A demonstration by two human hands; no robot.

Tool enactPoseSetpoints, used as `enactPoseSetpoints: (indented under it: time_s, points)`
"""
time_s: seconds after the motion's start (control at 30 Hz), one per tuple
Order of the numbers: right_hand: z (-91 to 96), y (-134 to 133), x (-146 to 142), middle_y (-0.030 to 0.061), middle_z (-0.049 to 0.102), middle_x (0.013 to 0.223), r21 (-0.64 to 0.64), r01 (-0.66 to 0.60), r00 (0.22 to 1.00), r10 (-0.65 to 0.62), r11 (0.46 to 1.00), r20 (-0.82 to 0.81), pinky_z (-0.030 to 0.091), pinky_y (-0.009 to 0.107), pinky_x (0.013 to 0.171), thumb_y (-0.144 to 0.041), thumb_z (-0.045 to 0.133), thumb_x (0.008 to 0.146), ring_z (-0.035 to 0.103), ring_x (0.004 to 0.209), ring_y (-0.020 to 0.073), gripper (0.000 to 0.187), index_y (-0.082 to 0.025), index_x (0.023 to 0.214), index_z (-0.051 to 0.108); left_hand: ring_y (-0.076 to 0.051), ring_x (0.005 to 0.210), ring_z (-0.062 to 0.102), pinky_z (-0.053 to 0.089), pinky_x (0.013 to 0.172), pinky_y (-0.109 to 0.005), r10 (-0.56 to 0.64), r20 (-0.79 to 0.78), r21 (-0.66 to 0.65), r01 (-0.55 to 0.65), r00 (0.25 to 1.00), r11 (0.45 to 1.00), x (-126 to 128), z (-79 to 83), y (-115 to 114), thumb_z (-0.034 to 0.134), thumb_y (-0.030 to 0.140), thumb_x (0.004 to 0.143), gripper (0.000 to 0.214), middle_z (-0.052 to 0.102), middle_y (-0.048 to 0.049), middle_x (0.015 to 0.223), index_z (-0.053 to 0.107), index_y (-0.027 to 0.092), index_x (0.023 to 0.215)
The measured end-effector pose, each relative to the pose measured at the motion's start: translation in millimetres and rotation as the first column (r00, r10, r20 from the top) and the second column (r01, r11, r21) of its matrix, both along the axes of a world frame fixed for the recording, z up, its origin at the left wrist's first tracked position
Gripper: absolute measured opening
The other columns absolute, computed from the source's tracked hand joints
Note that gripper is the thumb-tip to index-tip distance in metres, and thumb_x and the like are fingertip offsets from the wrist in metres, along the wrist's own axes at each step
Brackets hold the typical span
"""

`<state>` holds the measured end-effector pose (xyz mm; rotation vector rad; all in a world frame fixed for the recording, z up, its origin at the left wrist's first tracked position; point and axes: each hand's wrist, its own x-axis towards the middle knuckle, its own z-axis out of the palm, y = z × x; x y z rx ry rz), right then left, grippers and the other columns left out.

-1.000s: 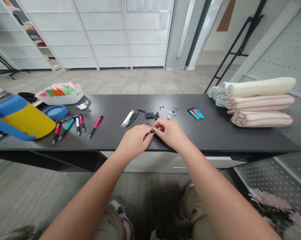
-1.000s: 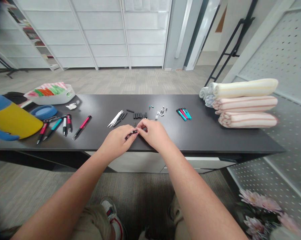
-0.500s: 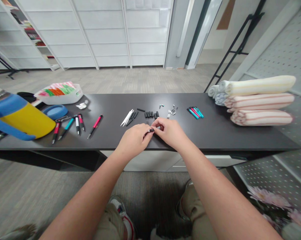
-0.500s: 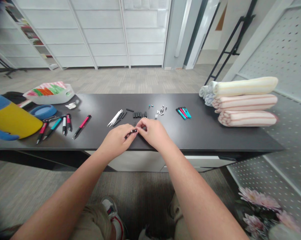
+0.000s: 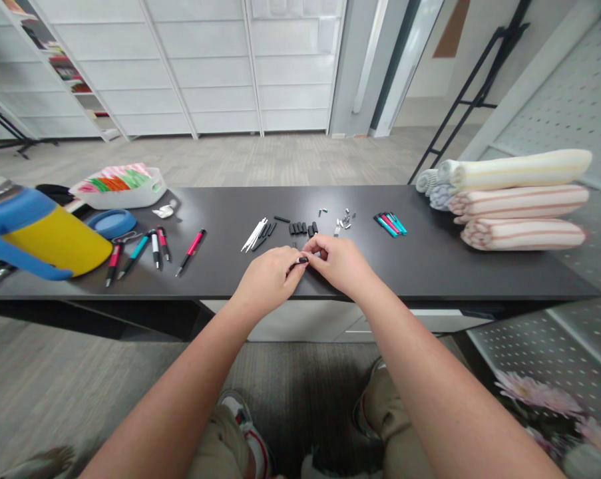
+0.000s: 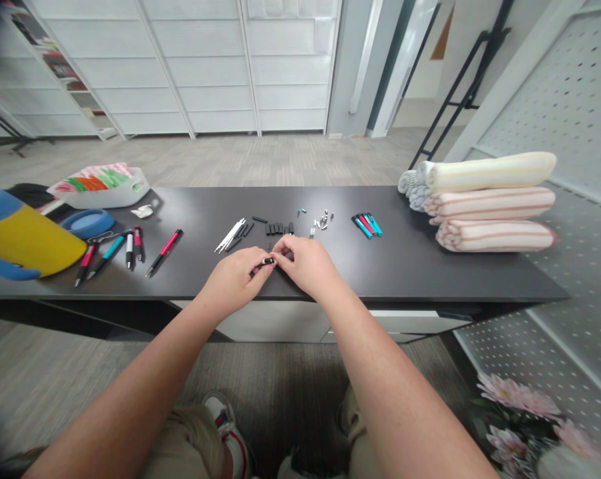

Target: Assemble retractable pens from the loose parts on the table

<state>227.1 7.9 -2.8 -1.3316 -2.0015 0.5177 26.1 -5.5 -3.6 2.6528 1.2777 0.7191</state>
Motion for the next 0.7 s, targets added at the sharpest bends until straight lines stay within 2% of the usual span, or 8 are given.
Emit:
enactPoseSetpoints:
  time_s: [0.53, 0.7]
  points:
    - [-3.6, 1.4, 0.8, -0.0011, 0.078, 0.084, 0.004, -0.014, 0.999, 0.014, 1.0, -0.032, 0.045, 0.027, 0.07, -0.024, 0.07, 0.095, 0.066, 0.072, 0.0145, 0.003, -0.023, 0.094, 0.073, -0.021, 0.087, 0.064, 0.047, 0.077, -0.034, -0.017, -0.005, 0.007, 0.017, 1.0, 1.0, 0.1, 0.3, 0.5, 0.05, 0.029, 0.106, 0.023, 0.068, -0.0053, 0.091, 0.062, 0.021, 0.089]
    - [-3.0, 0.9, 0.5, -0.0017, 0.077, 0.082, -0.003, -0.015, 0.999, 0.015, 1.0, -0.044, 0.045, 0.027, 0.069, -0.025, 0.07, 0.096, 0.067, 0.071, 0.0142, 0.004, -0.023, 0.093, 0.072, -0.02, 0.085, 0.062, 0.046, 0.076, -0.034, -0.037, 0.037, -0.049, 0.038, 0.999, 0.998, -1.2, 1.9, 1.8, 0.053, 0.031, 0.105, 0.022, 0.066, -0.004, 0.089, 0.06, 0.021, 0.086]
